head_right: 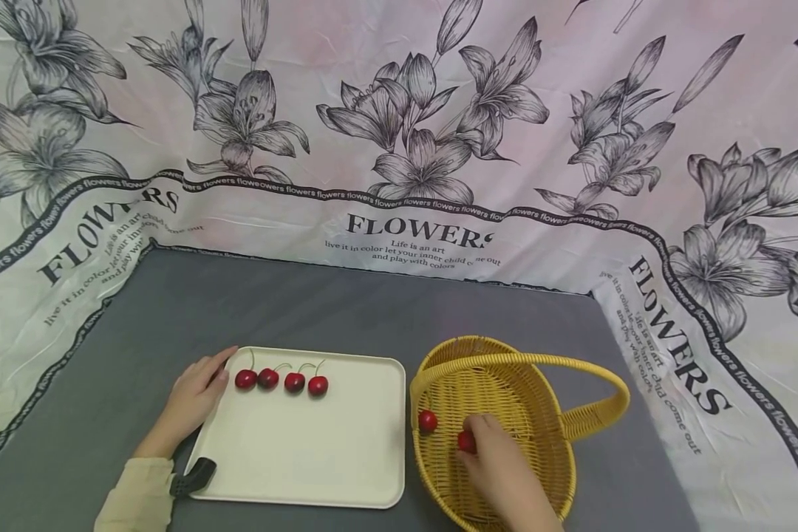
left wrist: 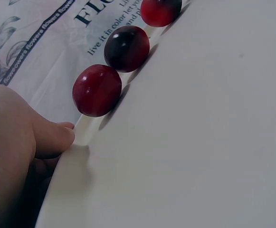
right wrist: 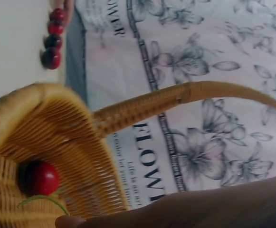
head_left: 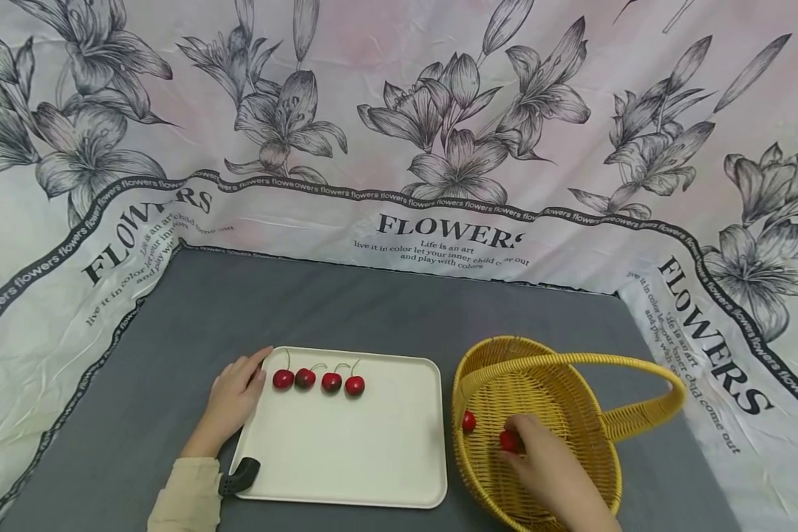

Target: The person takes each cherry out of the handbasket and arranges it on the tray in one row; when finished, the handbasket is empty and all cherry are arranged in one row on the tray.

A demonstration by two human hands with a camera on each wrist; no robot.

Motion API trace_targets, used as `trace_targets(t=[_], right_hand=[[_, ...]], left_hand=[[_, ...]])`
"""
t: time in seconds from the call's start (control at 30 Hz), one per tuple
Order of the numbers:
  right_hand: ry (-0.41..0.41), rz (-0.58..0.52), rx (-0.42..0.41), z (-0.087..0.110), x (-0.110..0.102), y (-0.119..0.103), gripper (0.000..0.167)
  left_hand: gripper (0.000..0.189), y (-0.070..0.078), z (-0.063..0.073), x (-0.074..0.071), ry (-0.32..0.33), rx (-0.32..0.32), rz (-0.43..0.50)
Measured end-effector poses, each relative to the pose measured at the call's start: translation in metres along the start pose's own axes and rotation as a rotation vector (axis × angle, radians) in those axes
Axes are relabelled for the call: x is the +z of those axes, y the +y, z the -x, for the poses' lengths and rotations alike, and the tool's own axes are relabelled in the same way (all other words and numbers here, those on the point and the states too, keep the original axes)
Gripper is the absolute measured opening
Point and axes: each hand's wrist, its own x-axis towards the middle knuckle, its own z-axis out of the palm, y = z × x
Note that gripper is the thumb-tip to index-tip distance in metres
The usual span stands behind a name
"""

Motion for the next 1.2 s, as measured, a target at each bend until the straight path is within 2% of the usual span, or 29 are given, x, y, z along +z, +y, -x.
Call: trace_targets(t=[0.1, 0.2, 0.3, 0.37, 0.47, 0.6, 0.77, 0.83, 0.93, 1.07, 1.13, 1.2], right_hand=[[0.039, 0.014, 0.016, 0.013, -0.011, -0.007, 0.026], [0.128, -0.033, -0.022, 0.027, -0.018, -0.015, 0.029], [0.225, -0.178, -0.078, 0.039, -0.018, -0.029, 0.030], [0.258, -0.313, -0.113, 0.045, -0.015, -0.040, 0.034], [0.214, -0.541, -0.125, 0.046, -0.010, -0.057, 0.046], [0.125, -0.709, -0.163, 0.043, 0.007, -0.075, 0.052], [0.021, -0.722, -0.213, 0.033, 0.033, -0.102, 0.043], [0.024, -0.674, -0.265, 0.025, 0.043, -0.111, 0.041], [0.153, -0.541, -0.343, 0.007, 0.055, -0.117, 0.040], [0.364, -0.351, -0.313, -0.020, 0.066, -0.121, 0.040], [0.408, -0.320, -0.276, -0.033, 0.074, -0.122, 0.039], [0.411, -0.319, -0.249, -0.045, 0.082, -0.123, 0.039]], left_hand=[[0.040, 0.000, 0.000, 0.000, 0.008, 0.003, -0.003], [0.040, 0.000, 0.000, 0.000, 0.009, -0.001, -0.005], [0.040, 0.000, 0.000, -0.001, 0.004, -0.007, -0.006], [0.040, 0.000, 0.000, 0.000, -0.001, -0.007, -0.001], [0.040, 0.000, 0.000, 0.001, -0.005, -0.003, 0.001], [0.040, -0.001, 0.000, 0.001, 0.000, 0.005, -0.004], [0.039, -0.001, 0.000, -0.001, 0.015, 0.026, -0.004], [0.039, 0.000, -0.001, -0.001, 0.019, 0.028, -0.002], [0.039, 0.000, -0.001, -0.001, 0.021, 0.026, -0.001], [0.039, 0.000, -0.002, -0.001, 0.007, 0.025, 0.002], [0.039, -0.001, -0.001, -0.001, 0.006, 0.026, 0.002], [0.039, -0.001, -0.001, -0.001, 0.008, 0.025, -0.002]])
